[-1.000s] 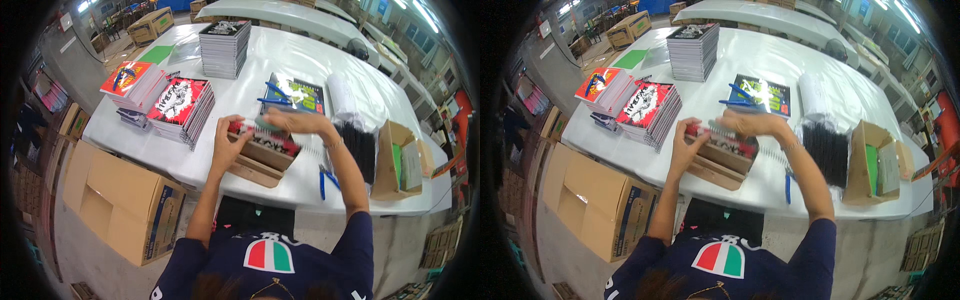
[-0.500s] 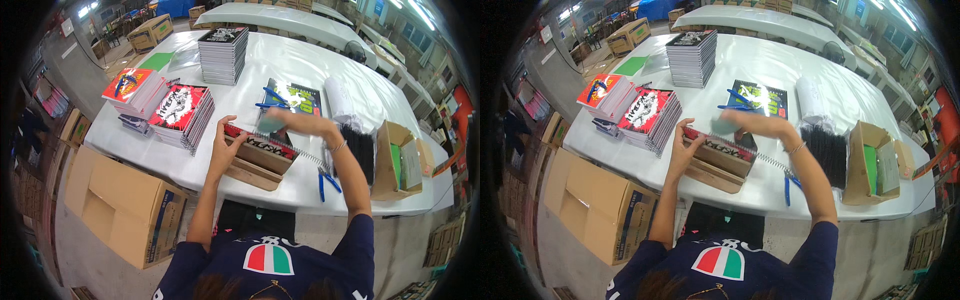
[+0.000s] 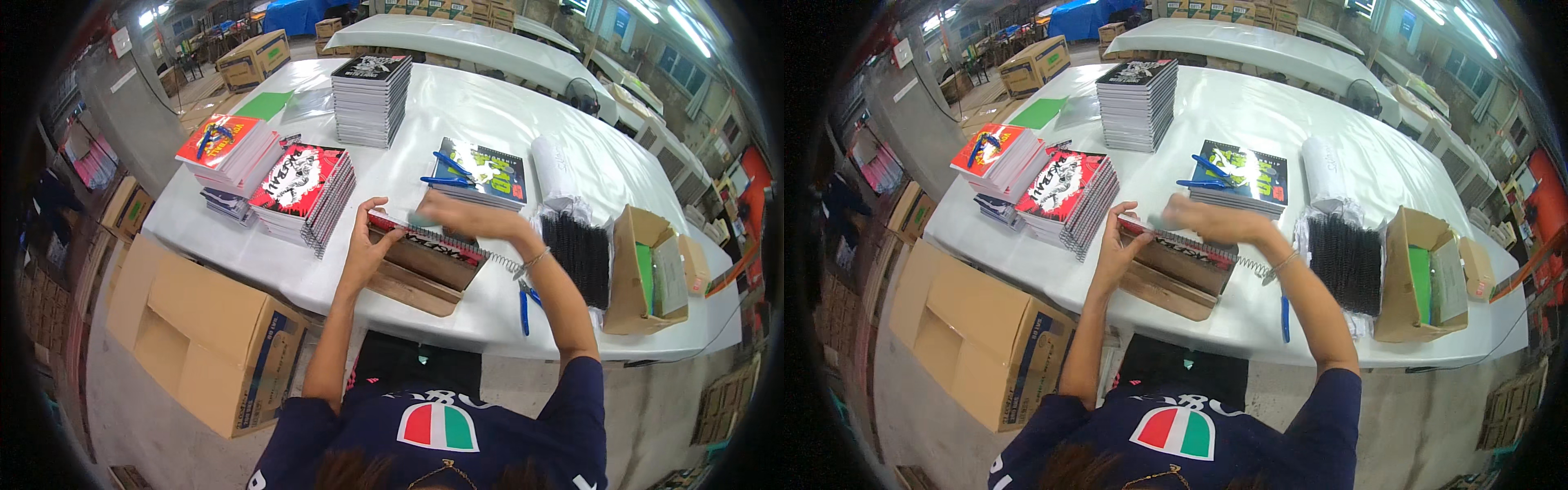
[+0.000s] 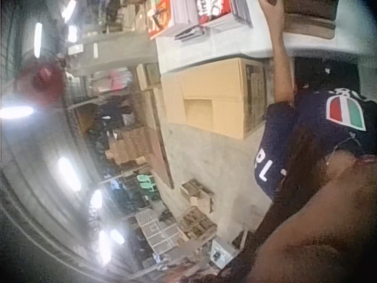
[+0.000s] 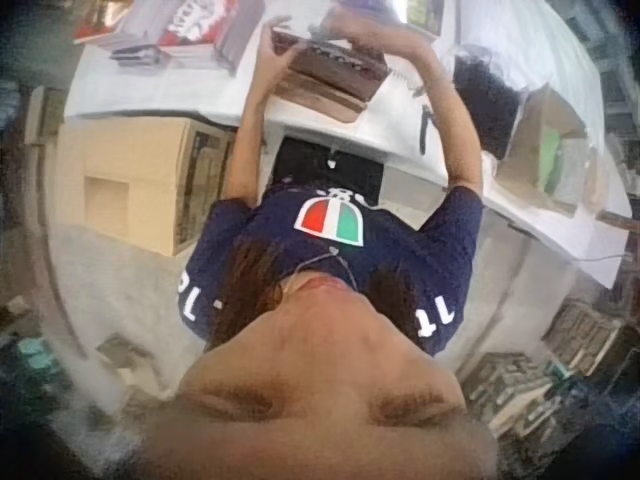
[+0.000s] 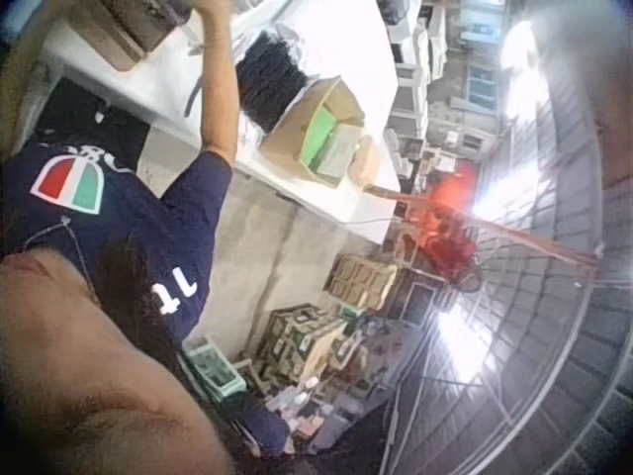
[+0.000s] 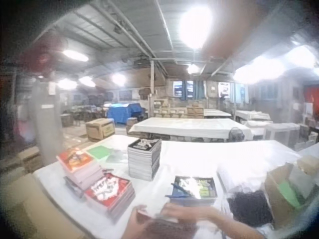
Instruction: The person places a notebook into a wooden jig, manually threads a wire coil through the pre-punched holes, and uses a blue tool to crimp the ends of the wire before setting the notebook onto a stack.
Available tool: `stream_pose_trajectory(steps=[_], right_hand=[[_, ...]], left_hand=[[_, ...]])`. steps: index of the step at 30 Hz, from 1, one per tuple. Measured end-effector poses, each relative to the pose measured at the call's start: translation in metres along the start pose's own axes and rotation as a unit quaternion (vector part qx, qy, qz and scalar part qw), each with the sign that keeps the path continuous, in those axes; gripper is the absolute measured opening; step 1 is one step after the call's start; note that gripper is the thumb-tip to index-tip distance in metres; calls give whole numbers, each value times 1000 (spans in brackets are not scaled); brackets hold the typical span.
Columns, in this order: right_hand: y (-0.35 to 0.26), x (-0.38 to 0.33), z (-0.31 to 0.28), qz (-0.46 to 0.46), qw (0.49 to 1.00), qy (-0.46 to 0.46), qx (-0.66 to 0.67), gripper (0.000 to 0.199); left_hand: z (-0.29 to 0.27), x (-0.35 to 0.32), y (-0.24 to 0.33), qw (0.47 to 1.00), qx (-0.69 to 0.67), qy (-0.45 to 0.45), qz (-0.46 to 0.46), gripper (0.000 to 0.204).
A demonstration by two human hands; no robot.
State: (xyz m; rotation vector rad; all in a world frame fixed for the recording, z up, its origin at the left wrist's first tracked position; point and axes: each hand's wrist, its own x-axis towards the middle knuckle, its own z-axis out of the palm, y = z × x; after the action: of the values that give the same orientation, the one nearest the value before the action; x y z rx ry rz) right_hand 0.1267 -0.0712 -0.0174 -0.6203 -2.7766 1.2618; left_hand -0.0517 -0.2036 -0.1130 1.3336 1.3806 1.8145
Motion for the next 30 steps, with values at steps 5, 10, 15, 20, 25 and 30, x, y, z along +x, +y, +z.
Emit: stream_pose_trajectory(steps=[5, 10, 15, 20, 25, 30], right_hand=[[60, 20, 5, -59, 931, -20, -359, 53], [-20, 4, 1, -44, 984, -44, -165, 56], [38, 28, -25, -51, 930, -61, -359, 47], [9, 14, -2, -29, 983, -52, -172, 51], [-24, 2, -3, -96, 994, -59, -10, 60], [-29, 6, -10, -44, 988, 76, -123, 58]], left_hand=[[14, -1, 10, 998, -33, -21, -40, 51], [-3, -4, -2, 1000, -1, -5, -15, 49], [6, -3, 1, 999, -17, -15, -24, 45], [7, -3, -10, 999, -41, -21, -28, 35], [-4, -8, -3, 998, -52, -21, -33, 30], [1, -2, -1, 997, -65, -24, -37, 29]])
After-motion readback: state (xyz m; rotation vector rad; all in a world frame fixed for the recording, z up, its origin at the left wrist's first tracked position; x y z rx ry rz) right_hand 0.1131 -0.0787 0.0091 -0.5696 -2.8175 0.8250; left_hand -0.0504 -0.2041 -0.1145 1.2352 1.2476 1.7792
